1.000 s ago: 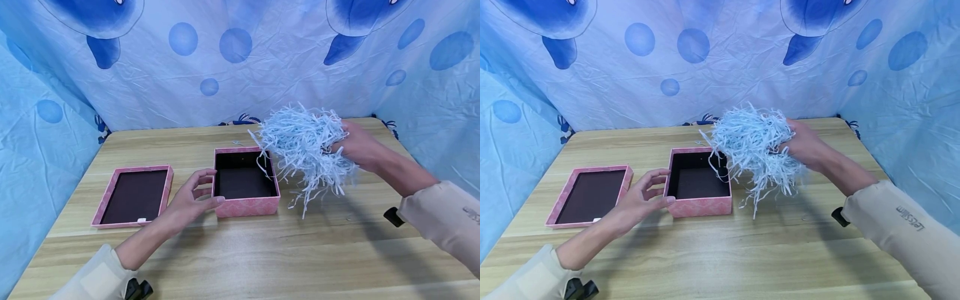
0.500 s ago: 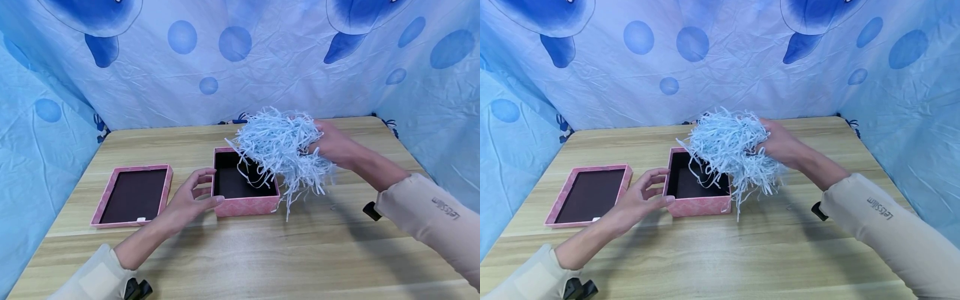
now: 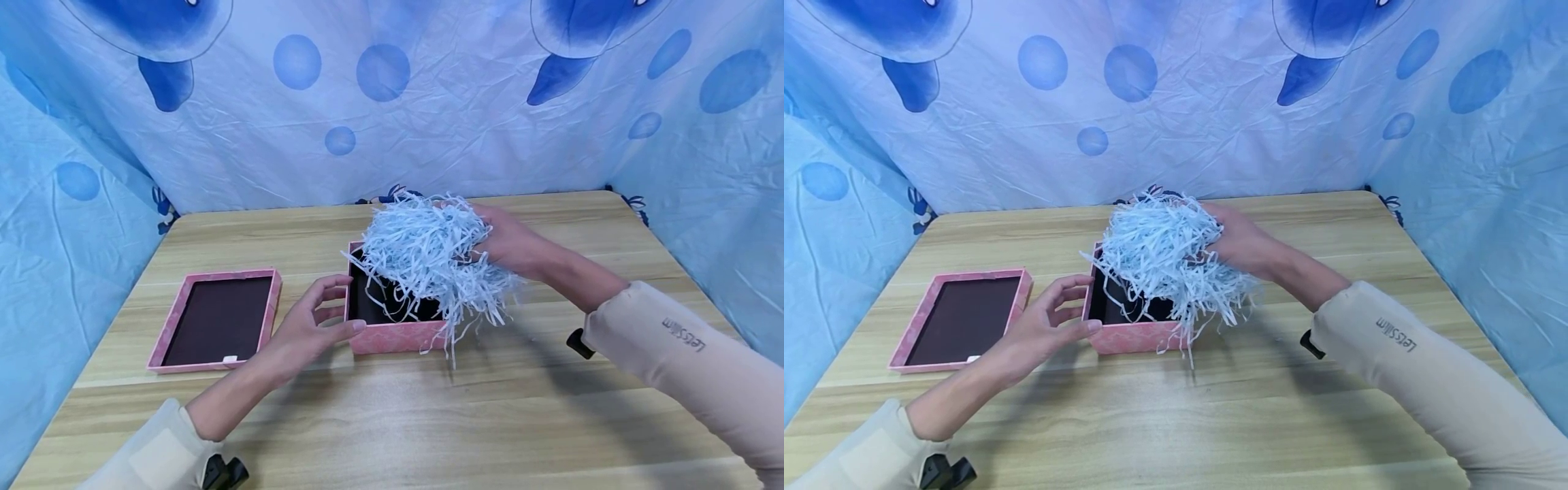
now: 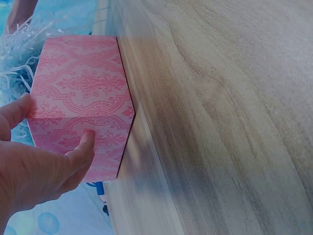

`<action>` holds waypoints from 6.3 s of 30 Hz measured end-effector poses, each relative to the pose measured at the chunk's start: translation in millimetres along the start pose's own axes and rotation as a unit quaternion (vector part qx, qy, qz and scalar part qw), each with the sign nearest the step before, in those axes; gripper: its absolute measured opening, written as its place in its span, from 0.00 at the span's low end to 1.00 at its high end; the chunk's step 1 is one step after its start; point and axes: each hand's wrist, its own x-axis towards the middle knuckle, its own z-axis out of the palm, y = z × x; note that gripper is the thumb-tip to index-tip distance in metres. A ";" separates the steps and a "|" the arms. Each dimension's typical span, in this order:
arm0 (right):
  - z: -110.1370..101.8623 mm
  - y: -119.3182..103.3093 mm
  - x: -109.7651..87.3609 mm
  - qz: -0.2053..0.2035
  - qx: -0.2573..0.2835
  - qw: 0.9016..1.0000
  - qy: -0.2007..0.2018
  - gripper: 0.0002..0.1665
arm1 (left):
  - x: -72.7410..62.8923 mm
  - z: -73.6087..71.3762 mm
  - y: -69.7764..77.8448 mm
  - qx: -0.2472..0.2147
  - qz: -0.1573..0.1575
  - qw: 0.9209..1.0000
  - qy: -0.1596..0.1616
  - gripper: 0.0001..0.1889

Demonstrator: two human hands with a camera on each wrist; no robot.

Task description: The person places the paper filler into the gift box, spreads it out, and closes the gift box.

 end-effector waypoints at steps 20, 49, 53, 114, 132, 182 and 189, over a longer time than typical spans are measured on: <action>35.6 1.8 18.6 -0.143 -0.130 0.981 -0.019 0.50 | -0.3 -0.1 0.0 -0.002 -0.002 1.000 -0.003 0.37; 73.4 -0.8 12.7 -0.100 -0.323 0.941 0.026 0.64 | -0.9 0.3 -1.2 0.003 0.001 1.000 -0.001 0.37; 76.7 -0.5 12.6 -0.119 -0.329 0.937 0.013 0.65 | 0.1 0.6 -2.2 0.001 0.009 1.000 -0.003 0.37; 117.8 -7.1 29.5 -0.047 -0.455 0.874 -0.165 0.43 | -1.6 -2.0 -1.5 0.000 0.003 1.000 -0.014 0.37; 119.4 -3.5 38.1 -0.011 -0.435 0.876 -0.208 0.41 | -2.6 -2.6 -2.7 0.004 0.000 1.000 -0.014 0.38; 99.4 -22.9 27.5 -0.080 -0.350 0.920 -0.159 0.42 | -2.1 -1.0 -1.6 -0.001 0.000 1.000 -0.017 0.38; 93.3 -24.1 22.1 -0.081 -0.334 0.926 -0.159 0.40 | -2.3 -0.8 -1.8 -0.002 0.003 1.000 -0.016 0.38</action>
